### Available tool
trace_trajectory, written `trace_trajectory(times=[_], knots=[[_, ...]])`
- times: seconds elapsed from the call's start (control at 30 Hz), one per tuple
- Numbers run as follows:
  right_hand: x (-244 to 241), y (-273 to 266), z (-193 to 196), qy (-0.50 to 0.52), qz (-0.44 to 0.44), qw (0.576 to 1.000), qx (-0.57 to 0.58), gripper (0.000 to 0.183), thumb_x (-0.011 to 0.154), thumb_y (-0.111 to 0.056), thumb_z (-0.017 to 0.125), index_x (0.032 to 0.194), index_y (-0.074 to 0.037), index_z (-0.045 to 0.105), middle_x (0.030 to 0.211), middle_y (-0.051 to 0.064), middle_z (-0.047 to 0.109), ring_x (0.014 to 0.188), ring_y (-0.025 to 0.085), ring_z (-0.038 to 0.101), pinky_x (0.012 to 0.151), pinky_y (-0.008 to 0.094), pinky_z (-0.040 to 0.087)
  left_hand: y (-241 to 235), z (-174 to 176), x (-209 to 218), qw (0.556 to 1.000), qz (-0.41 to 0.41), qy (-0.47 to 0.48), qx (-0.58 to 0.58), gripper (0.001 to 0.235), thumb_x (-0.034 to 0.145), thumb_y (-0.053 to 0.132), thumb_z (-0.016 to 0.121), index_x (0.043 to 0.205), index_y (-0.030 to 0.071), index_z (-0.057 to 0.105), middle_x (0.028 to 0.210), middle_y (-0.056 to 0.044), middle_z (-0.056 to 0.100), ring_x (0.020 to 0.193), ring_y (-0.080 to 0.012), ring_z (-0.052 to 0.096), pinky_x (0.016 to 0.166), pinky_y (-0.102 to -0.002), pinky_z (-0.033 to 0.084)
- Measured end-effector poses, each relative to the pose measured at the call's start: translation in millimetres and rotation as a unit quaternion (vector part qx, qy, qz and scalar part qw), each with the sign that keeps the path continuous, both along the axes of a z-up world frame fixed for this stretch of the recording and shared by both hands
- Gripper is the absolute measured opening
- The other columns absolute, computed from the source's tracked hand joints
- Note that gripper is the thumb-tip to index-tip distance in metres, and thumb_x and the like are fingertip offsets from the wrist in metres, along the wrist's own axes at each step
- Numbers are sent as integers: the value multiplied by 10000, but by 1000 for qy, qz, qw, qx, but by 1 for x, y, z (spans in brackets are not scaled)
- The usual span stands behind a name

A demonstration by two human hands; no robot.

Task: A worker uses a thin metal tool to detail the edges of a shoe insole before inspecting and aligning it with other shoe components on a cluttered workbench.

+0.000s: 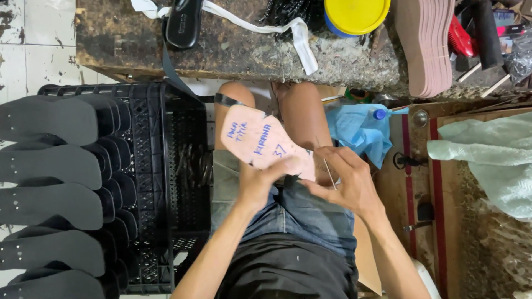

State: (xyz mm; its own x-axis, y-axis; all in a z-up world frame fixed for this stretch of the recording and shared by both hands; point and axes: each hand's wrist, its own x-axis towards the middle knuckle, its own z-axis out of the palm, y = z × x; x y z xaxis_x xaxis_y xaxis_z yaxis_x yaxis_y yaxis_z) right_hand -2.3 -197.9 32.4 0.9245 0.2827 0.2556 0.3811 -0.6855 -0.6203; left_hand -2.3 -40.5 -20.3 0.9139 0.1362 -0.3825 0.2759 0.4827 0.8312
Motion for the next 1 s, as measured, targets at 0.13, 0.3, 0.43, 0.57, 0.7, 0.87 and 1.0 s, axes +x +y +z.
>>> trace_trajectory(times=[0.13, 0.3, 0.43, 0.57, 0.7, 0.87, 1.0], knots=[[2, 13, 23, -67, 30, 997, 16, 446, 597, -195, 787, 938, 28, 607, 810, 160, 605, 749, 302, 598, 618, 376, 507, 1, 16, -8, 999, 18, -23, -29, 373, 520, -86, 773, 863, -30, 638, 751, -117, 649, 678, -119, 583, 536, -288, 534], [-2, 7, 38, -46, -15, 985, 166, 115, 735, -14, 642, 846, 4, 664, 738, 83, 651, 634, 198, 614, 566, 286, 512, 20, 9, -21, 994, 19, -108, 12, 422, 514, -108, 772, 905, -46, 626, 811, -150, 651, 758, -133, 556, 579, -341, 549], [-9, 17, 56, -7, -3, 968, 251, 96, 693, 52, 631, 786, 52, 654, 712, 157, 649, 608, 241, 644, 562, 323, 533, 25, 31, -24, 988, -26, -144, 51, 390, 517, -83, 776, 879, -17, 645, 836, -155, 660, 780, -151, 600, 639, -354, 546], [-8, 19, 56, 27, 29, 948, 316, 81, 690, 75, 630, 751, 54, 582, 603, 114, 641, 490, 122, 628, 485, 234, 525, 27, 57, -23, 960, -54, -274, 33, 195, 600, -109, 714, 780, -85, 644, 772, -190, 658, 759, -236, 645, 640, -341, 540], [-7, 21, 54, 42, 46, 936, 347, 117, 672, 95, 634, 719, 57, 533, 589, 131, 620, 432, 137, 612, 453, 245, 528, 38, 57, -22, 938, -84, -336, 14, 166, 611, -152, 678, 765, -94, 656, 780, -180, 666, 779, -244, 657, 684, -327, 539], [-4, 22, 52, 29, 51, 939, 339, 101, 671, 102, 621, 704, 61, 535, 581, 129, 616, 399, 116, 582, 427, 227, 513, 38, 48, -20, 940, -96, -328, -4, 164, 616, -136, 681, 772, -105, 643, 788, -199, 660, 775, -253, 655, 657, -320, 542], [-5, 22, 50, 45, 60, 924, 374, 119, 675, 112, 614, 744, 58, 533, 626, 146, 629, 428, 107, 588, 424, 245, 519, 37, 44, -20, 941, -106, -319, -23, 170, 622, -115, 685, 781, -119, 626, 798, -224, 653, 769, -264, 652, 622, -310, 546]])
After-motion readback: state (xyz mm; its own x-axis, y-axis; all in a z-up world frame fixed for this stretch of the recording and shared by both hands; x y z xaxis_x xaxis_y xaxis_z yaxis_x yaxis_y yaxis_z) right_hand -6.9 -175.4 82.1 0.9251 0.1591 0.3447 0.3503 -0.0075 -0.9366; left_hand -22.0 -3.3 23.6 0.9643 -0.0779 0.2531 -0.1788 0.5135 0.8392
